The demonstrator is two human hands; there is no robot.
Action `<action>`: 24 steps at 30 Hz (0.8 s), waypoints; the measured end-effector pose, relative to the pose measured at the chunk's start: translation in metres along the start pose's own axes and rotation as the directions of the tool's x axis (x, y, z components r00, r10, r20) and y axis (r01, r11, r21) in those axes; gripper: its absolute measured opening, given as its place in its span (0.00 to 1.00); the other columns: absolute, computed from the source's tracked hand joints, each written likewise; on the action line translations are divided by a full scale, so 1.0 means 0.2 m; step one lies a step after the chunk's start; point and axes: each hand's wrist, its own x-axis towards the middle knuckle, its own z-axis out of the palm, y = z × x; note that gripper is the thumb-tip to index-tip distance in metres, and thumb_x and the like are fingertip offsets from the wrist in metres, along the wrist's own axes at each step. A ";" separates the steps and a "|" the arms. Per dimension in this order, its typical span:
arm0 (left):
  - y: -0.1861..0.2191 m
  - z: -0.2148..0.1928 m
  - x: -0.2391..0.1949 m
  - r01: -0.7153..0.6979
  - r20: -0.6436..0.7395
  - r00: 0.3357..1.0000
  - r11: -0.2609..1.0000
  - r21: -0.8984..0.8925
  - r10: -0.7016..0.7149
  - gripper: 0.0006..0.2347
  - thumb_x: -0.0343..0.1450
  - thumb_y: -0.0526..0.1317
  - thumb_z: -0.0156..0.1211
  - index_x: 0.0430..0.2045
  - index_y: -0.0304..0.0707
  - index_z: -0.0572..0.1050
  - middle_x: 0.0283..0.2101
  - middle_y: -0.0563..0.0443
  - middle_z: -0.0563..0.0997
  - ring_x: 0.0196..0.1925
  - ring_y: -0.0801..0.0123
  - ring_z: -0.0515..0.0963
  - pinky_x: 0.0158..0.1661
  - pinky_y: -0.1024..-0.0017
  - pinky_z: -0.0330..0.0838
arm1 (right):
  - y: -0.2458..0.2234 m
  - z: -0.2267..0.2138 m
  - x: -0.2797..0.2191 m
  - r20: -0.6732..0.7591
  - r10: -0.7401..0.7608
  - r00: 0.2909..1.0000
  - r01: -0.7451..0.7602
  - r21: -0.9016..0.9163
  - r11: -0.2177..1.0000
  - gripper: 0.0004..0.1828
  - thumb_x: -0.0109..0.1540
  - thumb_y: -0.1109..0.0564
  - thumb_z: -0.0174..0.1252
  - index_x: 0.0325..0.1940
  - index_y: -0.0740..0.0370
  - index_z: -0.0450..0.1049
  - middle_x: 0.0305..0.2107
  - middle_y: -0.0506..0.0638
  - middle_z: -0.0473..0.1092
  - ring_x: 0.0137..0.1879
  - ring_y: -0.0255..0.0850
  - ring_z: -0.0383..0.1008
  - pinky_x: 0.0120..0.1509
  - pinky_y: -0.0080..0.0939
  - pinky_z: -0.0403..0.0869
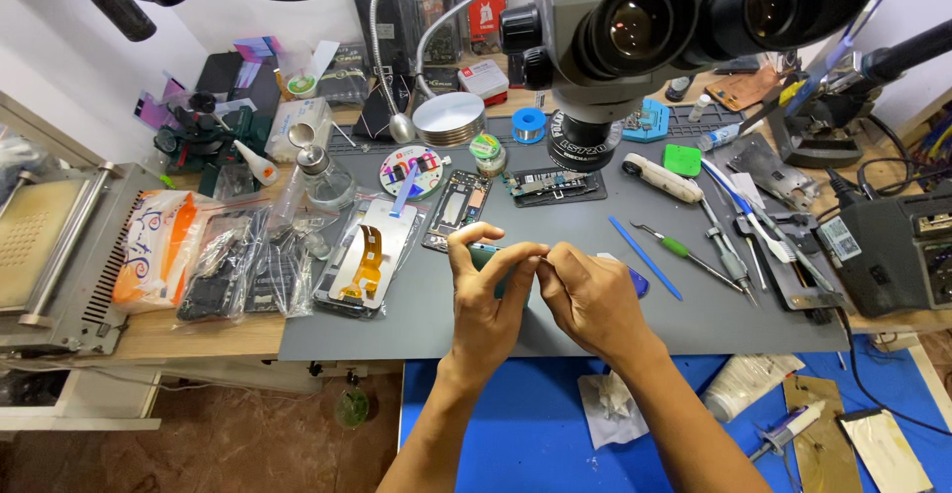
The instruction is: The person cleans the back of a teal smartphone using a white cloth. They wipe the entire back surface, including the camera area, and then clean the side edges of the device.
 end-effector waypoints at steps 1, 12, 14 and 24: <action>0.00 0.00 0.00 -0.001 -0.005 1.000 1.000 0.004 0.001 0.06 0.78 0.40 0.59 0.42 0.48 0.83 0.44 0.54 0.66 0.59 0.60 0.70 0.63 0.63 0.61 | 0.02 0.02 0.00 0.000 -0.005 1.000 0.005 0.003 1.000 0.17 0.72 0.48 0.53 0.29 0.50 0.66 0.16 0.47 0.63 0.23 0.48 0.74 0.29 0.40 0.74; -0.05 -0.01 -0.01 -0.059 -0.014 0.998 0.998 0.022 0.059 0.06 0.77 0.42 0.61 0.42 0.51 0.84 0.41 0.57 0.68 0.55 0.61 0.71 0.62 0.63 0.63 | 0.14 0.14 -0.07 -0.012 -0.020 1.000 0.023 0.292 0.956 0.12 0.69 0.54 0.54 0.31 0.54 0.68 0.13 0.53 0.62 0.18 0.54 0.71 0.24 0.44 0.72; -0.06 -0.01 -0.01 -0.060 -0.016 0.998 0.998 0.019 0.060 0.06 0.77 0.42 0.61 0.42 0.51 0.84 0.41 0.56 0.68 0.55 0.61 0.71 0.62 0.63 0.64 | 0.15 0.15 -0.08 -0.006 -0.011 1.000 0.012 0.309 0.951 0.12 0.69 0.54 0.54 0.31 0.53 0.68 0.13 0.52 0.62 0.18 0.53 0.71 0.25 0.44 0.72; -0.08 -0.01 -0.02 -0.048 -0.019 0.999 0.999 0.015 0.048 0.06 0.78 0.43 0.60 0.42 0.52 0.84 0.43 0.53 0.66 0.55 0.60 0.72 0.61 0.61 0.66 | 0.16 0.20 -0.16 0.024 0.043 0.999 -0.049 0.318 0.947 0.10 0.67 0.52 0.57 0.31 0.51 0.73 0.09 0.50 0.61 0.17 0.54 0.70 0.25 0.45 0.73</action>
